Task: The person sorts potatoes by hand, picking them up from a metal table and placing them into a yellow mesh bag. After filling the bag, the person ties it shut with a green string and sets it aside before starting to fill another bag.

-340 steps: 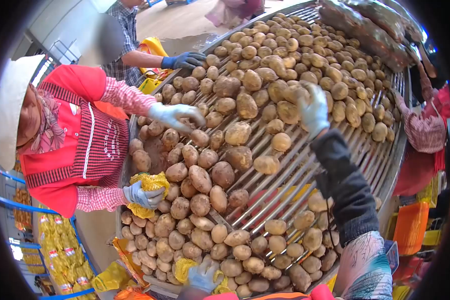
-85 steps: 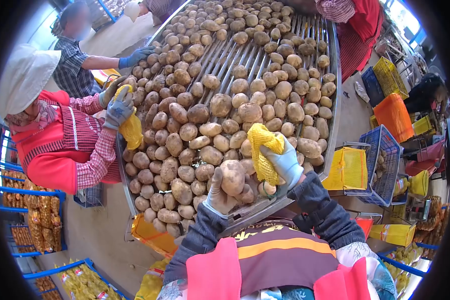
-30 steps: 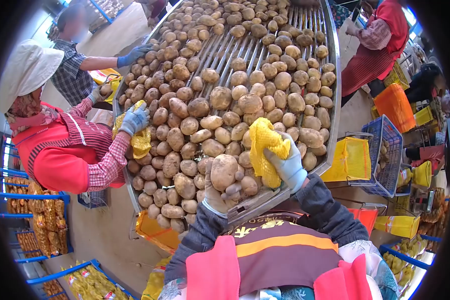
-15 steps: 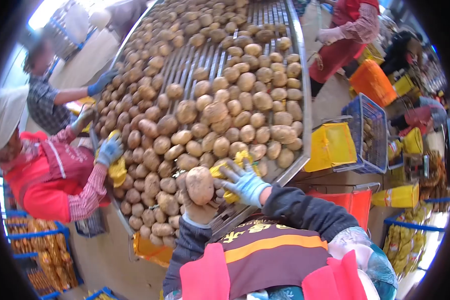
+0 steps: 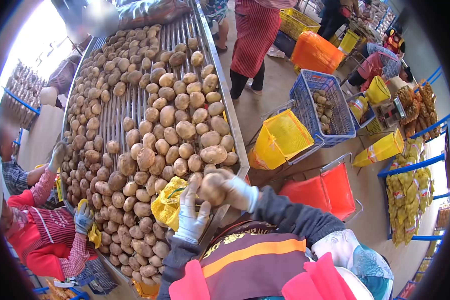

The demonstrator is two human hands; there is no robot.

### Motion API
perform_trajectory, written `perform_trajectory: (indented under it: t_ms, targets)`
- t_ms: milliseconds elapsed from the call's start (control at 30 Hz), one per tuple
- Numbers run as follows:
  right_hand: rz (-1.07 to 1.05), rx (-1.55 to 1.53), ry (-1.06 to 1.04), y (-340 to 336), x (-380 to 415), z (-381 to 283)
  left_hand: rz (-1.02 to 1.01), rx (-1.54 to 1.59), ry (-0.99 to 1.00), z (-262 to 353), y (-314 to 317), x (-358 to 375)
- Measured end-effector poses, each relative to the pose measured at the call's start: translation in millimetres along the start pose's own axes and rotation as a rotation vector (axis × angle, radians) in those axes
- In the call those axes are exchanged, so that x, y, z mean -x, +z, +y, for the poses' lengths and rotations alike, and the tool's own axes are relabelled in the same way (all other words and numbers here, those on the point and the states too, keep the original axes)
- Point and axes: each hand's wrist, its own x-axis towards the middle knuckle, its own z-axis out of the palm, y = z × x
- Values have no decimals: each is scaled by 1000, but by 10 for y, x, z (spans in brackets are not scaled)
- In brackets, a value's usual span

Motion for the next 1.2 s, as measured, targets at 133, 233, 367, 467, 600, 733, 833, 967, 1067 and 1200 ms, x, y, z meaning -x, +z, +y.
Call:
perform_trajectory:
  t_ms: [133, 233, 367, 467, 600, 733, 833, 967, 1067, 1200]
  targets:
    - [153, -188, -204, -772, 302, -429, 98, 225, -185, 92, 45, 51]
    - [519, -277, -357, -1106, 529, -893, 423, -197, 80, -42, -100, 199]
    - [947, 536, -409, -1145, 370, -950, 774, -565, -146, -250, -235, 555]
    - [356, 1353, -625, -389, -116, -425, 504, -184, -420, -501, -147, 899]
    - [-664, 2103, -540, 812, -343, 328, 605, -27, -383, -534, -281, 1216]
    - [-905, 2423, -185, 1177, -555, 994, 844, -277, -684, -844, -662, 1726]
    - [-1023, 2483, 214, 1264, -573, 1209, 856, -569, -997, -1122, -940, 1912]
    - [-965, 2554, 46, 1095, -583, 1374, 431, -680, -1207, -1210, -1264, 1642]
    - [-801, 2508, -441, 880, -643, 1381, 403, -589, -1208, -1150, -1403, 1564]
    - [-634, 2308, -664, 703, -745, 1200, 549, -374, -917, -1169, -1229, 1811]
